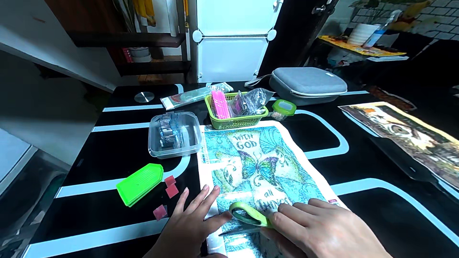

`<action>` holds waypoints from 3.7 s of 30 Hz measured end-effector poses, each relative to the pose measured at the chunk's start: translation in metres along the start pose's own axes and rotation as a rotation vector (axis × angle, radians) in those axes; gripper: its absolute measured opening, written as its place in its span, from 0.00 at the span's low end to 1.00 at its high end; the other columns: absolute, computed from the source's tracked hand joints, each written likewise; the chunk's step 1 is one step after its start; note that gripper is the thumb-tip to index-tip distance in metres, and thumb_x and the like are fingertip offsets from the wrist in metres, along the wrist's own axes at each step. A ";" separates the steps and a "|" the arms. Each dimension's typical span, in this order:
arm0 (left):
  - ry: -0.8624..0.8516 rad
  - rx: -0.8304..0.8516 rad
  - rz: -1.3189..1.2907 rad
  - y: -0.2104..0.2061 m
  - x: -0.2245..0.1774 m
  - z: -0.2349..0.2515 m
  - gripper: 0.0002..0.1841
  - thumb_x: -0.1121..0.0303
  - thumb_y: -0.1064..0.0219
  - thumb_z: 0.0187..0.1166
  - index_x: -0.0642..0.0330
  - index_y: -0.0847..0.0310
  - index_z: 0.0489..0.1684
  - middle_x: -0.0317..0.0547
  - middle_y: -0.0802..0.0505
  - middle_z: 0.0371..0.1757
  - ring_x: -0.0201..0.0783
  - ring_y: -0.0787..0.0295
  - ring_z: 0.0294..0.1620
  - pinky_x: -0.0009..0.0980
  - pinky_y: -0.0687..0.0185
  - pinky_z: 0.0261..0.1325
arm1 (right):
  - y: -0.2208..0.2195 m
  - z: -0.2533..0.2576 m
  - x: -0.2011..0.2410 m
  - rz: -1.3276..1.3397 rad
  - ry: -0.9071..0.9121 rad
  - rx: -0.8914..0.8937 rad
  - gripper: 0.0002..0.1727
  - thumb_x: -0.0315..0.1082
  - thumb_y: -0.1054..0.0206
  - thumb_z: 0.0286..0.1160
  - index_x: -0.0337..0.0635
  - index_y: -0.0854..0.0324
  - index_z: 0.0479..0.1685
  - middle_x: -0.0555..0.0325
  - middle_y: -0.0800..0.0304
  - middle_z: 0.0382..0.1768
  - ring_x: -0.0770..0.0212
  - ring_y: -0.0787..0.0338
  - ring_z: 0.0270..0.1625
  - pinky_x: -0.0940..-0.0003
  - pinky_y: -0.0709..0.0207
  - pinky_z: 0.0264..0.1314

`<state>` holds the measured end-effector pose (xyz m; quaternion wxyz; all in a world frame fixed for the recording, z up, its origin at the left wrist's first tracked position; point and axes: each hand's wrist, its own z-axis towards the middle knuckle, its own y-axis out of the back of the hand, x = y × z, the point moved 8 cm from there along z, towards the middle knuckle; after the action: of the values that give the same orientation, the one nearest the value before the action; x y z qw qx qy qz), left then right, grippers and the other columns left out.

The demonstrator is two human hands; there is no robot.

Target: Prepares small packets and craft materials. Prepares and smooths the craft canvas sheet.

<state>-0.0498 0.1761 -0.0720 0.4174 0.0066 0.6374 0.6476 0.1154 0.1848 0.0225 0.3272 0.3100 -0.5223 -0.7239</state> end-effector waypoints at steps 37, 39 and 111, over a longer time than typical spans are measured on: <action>0.041 -0.040 0.088 0.001 0.005 -0.002 0.36 0.34 0.41 0.78 0.42 0.23 0.81 0.56 0.31 0.89 0.59 0.38 0.90 0.74 0.50 0.83 | 0.003 -0.003 -0.013 0.053 -0.048 0.006 0.21 0.49 0.40 0.84 0.46 0.19 0.25 0.56 0.18 0.18 0.54 0.19 0.18 0.60 0.35 0.18; 0.034 -0.044 0.092 0.002 0.003 -0.001 0.36 0.34 0.41 0.77 0.43 0.23 0.81 0.56 0.30 0.89 0.59 0.38 0.90 0.74 0.49 0.82 | 0.001 -0.005 -0.013 0.056 -0.048 0.012 0.21 0.49 0.40 0.84 0.46 0.19 0.25 0.56 0.17 0.18 0.54 0.19 0.18 0.60 0.35 0.19; 0.125 -0.789 -0.788 0.038 -0.054 0.038 0.04 0.81 0.33 0.77 0.71 0.17 0.45 0.40 0.03 0.40 0.32 0.02 0.40 0.31 0.04 0.50 | -0.017 -0.047 -0.052 0.851 -0.612 -0.391 0.40 0.61 0.42 0.84 0.37 0.29 0.84 0.38 0.34 0.86 0.42 0.35 0.89 0.30 0.53 0.88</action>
<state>-0.0142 0.1839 -0.0055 0.5601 -0.4272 0.3245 0.6312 0.1812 0.2046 -0.0010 0.4754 -0.2191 -0.5287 -0.6682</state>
